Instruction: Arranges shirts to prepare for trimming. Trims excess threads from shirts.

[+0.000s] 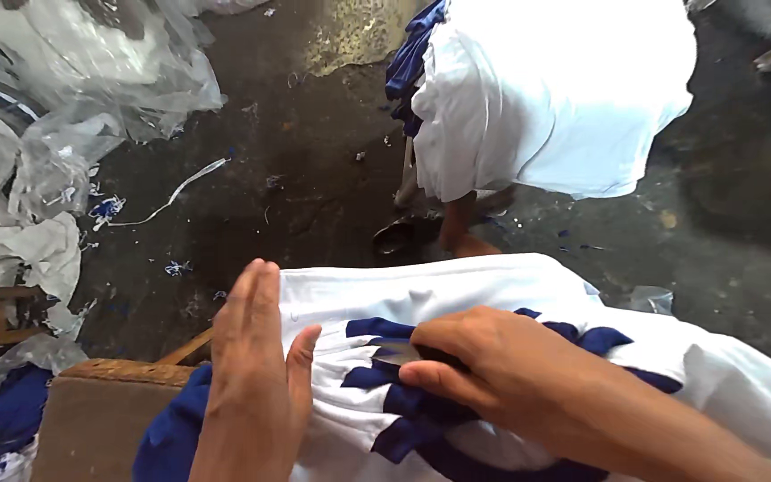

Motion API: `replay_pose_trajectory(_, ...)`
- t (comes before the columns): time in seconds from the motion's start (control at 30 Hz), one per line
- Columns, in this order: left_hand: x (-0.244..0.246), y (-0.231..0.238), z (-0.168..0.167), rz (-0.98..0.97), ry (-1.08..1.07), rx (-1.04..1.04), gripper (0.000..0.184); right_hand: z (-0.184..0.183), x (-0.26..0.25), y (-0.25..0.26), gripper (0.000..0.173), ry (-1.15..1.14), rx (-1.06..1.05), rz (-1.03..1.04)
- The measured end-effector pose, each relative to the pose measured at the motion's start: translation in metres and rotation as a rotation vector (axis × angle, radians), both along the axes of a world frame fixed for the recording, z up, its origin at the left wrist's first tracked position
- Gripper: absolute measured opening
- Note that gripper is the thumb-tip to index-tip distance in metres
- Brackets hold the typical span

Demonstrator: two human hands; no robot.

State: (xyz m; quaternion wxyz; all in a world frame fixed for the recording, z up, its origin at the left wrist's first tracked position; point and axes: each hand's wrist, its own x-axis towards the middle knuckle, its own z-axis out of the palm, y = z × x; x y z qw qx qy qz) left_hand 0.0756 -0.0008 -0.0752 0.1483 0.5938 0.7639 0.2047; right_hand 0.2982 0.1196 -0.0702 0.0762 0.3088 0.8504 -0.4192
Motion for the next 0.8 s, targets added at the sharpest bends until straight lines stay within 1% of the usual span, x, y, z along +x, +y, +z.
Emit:
replay_pose_trajectory(0.03, 0.004, -0.002, 0.003, -0.033, -0.010, -0.014, 0.058, 0.001, 0.001, 0.004, 0.056, 0.034, -0.044, -0.014)
replay_pose_trajectory(0.13, 0.024, -0.012, 0.008, -0.133, -0.064, -0.064, 0.028, 0.002, 0.002, 0.010, 0.051, 0.148, -0.110, -0.058)
replay_pose_trajectory(0.2, 0.035, -0.019, 0.007, -0.141, -0.038, -0.063, 0.020, 0.004, 0.000, 0.010, 0.049, 0.184, -0.131, -0.102)
replay_pose_trajectory(0.27, 0.037, -0.026, 0.007, -0.141, 0.016, -0.010, 0.016, 0.002, 0.000, 0.009, 0.045, 0.250, -0.118, -0.109)
replay_pose_trajectory(0.33, 0.037, -0.032, 0.004, -0.164, 0.081, 0.062, 0.014, -0.005, 0.002, 0.007, 0.042, 0.305, -0.042, -0.069)
replay_pose_trajectory(0.4, 0.036, -0.039, 0.001, -0.192, 0.100, 0.121, 0.014, -0.013, 0.002, 0.003, 0.036, 0.314, 0.047, -0.063)
replay_pose_trajectory(0.47, 0.034, -0.046, 0.000, -0.220, 0.069, 0.144, 0.013, -0.019, 0.000, -0.001, 0.026, 0.294, 0.136, -0.114)
replay_pose_trajectory(0.53, 0.032, -0.051, -0.001, -0.260, 0.007, 0.147, 0.014, -0.019, -0.003, -0.005, 0.020, 0.240, 0.180, -0.160)
replay_pose_trajectory(0.63, 0.028, -0.053, 0.004, -0.294, -0.088, 0.084, 0.020, -0.018, -0.012, -0.012, 0.016, 0.178, 0.207, -0.149)
replay_pose_trajectory(0.73, 0.025, -0.044, 0.020, -0.238, -0.137, -0.014, 0.030, -0.022, -0.016, -0.019, 0.014, 0.156, 0.283, -0.126)
replay_pose_trajectory(0.8, 0.024, -0.032, 0.028, -0.194, -0.124, -0.060, 0.027, -0.023, -0.016, -0.020, 0.012, 0.154, 0.292, -0.123)
